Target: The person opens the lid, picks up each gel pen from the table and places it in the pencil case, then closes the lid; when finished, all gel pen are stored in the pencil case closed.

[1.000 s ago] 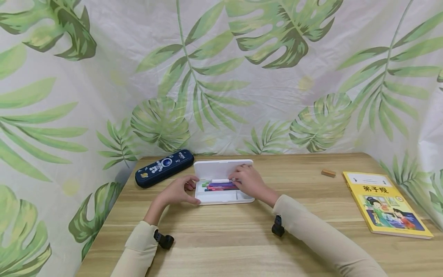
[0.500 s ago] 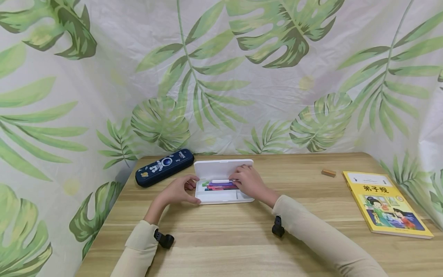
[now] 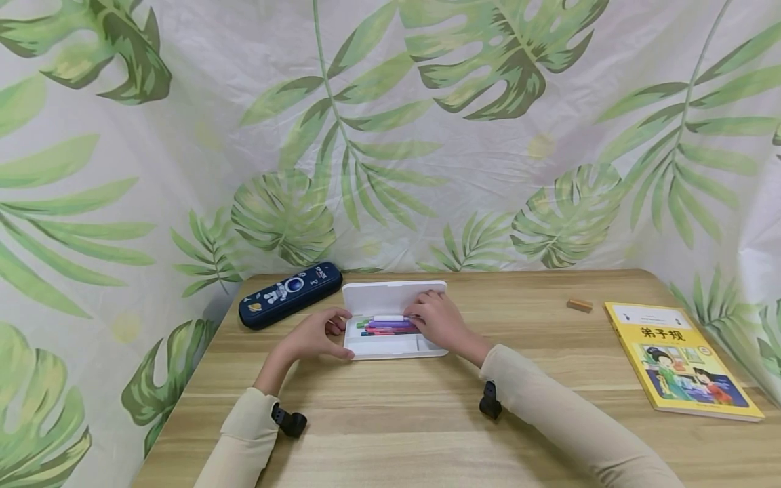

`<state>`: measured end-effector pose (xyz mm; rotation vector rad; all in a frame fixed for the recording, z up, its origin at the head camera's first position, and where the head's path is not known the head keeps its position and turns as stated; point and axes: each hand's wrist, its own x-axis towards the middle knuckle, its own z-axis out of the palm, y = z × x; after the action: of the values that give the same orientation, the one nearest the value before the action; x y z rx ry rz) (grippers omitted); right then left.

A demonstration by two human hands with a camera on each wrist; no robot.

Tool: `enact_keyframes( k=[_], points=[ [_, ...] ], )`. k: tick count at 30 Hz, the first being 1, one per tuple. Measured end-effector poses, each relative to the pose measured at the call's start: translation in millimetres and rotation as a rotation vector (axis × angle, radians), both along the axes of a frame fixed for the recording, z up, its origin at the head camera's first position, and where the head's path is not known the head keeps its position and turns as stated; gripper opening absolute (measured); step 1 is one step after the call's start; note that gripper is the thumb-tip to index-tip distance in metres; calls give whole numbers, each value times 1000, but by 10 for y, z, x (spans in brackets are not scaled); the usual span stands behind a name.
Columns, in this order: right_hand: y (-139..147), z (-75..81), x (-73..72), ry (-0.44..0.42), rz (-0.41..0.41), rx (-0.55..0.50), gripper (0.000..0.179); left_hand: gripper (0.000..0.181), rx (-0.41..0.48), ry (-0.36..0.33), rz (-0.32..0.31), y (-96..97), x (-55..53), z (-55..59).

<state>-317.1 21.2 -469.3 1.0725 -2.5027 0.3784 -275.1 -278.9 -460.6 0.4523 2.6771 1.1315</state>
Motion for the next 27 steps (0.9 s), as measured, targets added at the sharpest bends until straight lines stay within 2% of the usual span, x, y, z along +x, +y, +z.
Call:
enact_keyframes(
  k=[20,27],
  points=[
    [41,-19,-37,-94,53,-91,14,76,1,9,0,-10,-14,-22],
    [60,54,12,-160,48,-129,22,76,3,10,3,-6,-6,-20]
  ],
)
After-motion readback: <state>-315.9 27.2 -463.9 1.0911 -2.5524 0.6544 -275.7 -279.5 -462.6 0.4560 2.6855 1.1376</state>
